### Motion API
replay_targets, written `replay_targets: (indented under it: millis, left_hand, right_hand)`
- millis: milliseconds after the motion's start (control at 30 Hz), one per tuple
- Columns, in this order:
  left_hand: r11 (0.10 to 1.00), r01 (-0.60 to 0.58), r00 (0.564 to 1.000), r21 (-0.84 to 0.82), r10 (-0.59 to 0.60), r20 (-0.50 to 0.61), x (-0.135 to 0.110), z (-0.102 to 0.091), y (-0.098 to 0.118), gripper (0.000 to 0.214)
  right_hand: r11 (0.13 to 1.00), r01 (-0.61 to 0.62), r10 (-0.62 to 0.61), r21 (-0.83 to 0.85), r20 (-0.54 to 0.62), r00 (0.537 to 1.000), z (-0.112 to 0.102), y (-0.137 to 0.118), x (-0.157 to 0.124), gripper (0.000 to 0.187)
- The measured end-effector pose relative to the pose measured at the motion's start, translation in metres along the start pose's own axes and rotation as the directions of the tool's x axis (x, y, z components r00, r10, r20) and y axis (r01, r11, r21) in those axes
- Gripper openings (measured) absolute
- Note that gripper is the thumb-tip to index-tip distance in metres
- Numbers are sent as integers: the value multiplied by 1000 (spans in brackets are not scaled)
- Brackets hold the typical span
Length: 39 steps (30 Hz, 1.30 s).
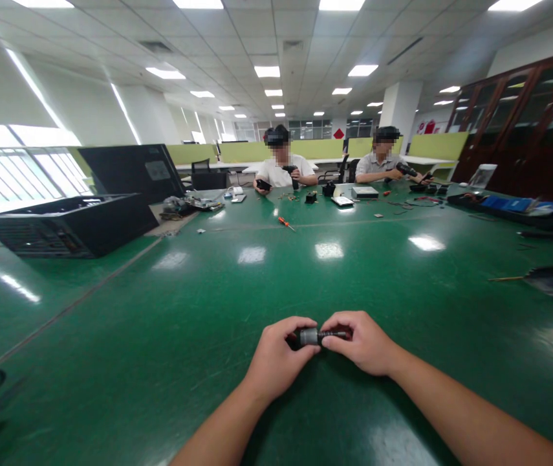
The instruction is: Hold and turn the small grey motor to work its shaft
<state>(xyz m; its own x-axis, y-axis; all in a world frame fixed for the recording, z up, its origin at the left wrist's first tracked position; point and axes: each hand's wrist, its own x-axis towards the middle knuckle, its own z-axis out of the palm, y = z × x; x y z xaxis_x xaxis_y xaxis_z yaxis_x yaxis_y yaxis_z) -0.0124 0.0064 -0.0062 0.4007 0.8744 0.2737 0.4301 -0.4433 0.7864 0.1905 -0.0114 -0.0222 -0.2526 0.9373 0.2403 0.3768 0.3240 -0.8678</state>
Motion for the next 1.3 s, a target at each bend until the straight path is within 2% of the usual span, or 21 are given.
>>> replay_targets:
  millis: [800,1300]
  left_hand:
    - [999,36,999,-35,-36,-6,0,0,0,32]
    - [998,61,998,-29,-61,-8,0,0,-1,32]
  right_hand:
    - [998,-12,12,60,4,1000,0,0,-2,12]
    - [1000,-1,1,21,-3,1000,-1,-1,-1,12]
